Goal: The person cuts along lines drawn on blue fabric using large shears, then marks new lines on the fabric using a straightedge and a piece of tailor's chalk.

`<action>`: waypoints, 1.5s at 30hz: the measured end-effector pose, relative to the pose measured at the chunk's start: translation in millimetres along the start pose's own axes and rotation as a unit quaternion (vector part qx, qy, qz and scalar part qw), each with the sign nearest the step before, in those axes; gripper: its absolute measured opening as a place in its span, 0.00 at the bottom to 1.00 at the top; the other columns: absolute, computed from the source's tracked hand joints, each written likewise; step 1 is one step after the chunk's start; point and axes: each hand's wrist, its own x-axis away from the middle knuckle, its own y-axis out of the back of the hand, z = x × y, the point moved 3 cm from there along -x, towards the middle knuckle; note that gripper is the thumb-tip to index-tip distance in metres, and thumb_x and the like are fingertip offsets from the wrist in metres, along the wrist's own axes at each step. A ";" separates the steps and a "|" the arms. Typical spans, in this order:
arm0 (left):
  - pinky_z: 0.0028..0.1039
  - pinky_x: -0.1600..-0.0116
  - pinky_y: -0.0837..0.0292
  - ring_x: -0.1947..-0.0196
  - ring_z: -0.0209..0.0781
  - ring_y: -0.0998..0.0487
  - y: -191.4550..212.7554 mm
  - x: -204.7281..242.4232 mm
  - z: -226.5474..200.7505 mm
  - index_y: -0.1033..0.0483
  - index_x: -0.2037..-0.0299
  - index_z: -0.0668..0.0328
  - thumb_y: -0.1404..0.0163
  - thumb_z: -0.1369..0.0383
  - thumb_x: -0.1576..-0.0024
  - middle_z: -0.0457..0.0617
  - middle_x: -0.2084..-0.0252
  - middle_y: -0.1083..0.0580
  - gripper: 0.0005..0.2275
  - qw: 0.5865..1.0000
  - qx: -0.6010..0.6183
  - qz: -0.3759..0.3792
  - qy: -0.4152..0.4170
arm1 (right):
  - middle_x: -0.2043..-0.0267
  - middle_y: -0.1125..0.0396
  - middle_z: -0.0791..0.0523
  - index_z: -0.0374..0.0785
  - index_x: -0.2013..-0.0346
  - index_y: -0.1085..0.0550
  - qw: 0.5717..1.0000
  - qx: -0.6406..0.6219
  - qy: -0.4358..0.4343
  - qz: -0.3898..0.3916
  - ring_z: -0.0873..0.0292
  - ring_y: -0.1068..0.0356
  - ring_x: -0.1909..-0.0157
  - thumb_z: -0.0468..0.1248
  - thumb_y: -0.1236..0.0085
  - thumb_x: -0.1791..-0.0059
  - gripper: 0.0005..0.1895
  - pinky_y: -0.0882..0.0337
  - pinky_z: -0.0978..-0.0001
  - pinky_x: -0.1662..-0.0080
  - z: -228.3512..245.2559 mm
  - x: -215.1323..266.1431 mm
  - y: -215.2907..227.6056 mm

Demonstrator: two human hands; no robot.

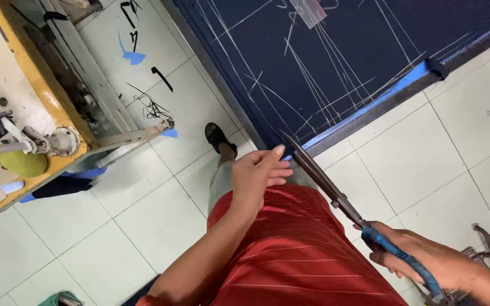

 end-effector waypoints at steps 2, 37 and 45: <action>0.28 0.69 0.19 0.69 0.51 0.14 -2.2 -14.7 14.7 0.21 0.61 0.69 0.40 0.64 0.46 0.64 0.65 0.17 0.13 0.999 0.032 0.033 -0.021 | 0.73 0.37 0.60 0.47 0.65 0.31 0.999 0.038 -0.004 -0.012 0.63 0.41 0.71 0.42 0.50 0.45 0.06 0.40 0.68 0.63 1.7 -4.6 2.8; 0.23 0.71 0.20 0.71 0.44 0.15 20.2 -34.1 5.8 0.20 0.63 0.66 0.41 0.66 0.42 0.59 0.66 0.17 0.09 0.985 -0.091 0.142 0.044 | 0.53 0.36 0.60 0.49 0.67 0.27 0.980 0.038 0.194 0.016 0.65 0.33 0.59 0.43 0.60 0.43 0.13 0.31 0.73 0.50 52.6 -52.0 5.8; 0.22 0.68 0.18 0.69 0.43 0.14 25.5 -29.9 -11.7 0.18 0.62 0.66 0.41 0.65 0.41 0.58 0.65 0.17 0.10 0.976 -0.116 0.178 0.049 | 0.56 0.32 0.53 0.32 0.66 0.17 0.970 -0.223 -0.078 -0.045 0.59 0.37 0.66 0.23 0.45 0.52 0.09 0.33 0.68 0.64 92.6 -44.2 -2.3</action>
